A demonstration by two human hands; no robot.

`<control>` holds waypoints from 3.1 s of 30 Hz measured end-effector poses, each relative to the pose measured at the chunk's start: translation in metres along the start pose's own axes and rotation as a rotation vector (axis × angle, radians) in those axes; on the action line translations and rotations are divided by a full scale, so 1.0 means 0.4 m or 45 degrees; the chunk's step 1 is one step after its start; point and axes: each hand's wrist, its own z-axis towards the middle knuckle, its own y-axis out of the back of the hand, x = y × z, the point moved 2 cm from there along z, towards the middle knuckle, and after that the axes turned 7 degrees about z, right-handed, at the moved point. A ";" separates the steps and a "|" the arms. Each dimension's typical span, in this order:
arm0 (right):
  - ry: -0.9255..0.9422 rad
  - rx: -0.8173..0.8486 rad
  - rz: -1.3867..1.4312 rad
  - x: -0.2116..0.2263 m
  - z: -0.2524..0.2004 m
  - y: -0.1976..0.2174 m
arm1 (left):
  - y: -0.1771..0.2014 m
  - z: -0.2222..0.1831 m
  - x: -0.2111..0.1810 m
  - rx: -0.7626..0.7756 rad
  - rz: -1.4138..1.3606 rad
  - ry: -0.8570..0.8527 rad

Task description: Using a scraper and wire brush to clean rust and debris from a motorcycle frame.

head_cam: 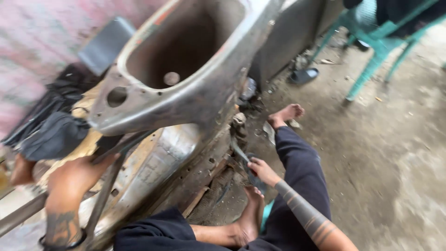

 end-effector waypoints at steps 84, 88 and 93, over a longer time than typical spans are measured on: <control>-0.050 -0.465 0.708 0.113 0.253 -0.234 | -0.118 0.047 -0.026 -0.669 -0.185 -0.234; -0.117 -0.278 1.052 0.184 0.214 -0.264 | -0.120 0.054 -0.024 -0.726 -0.210 -0.269; -0.068 -0.421 0.682 0.204 0.106 -0.315 | -0.123 0.048 -0.023 -0.706 -0.198 -0.229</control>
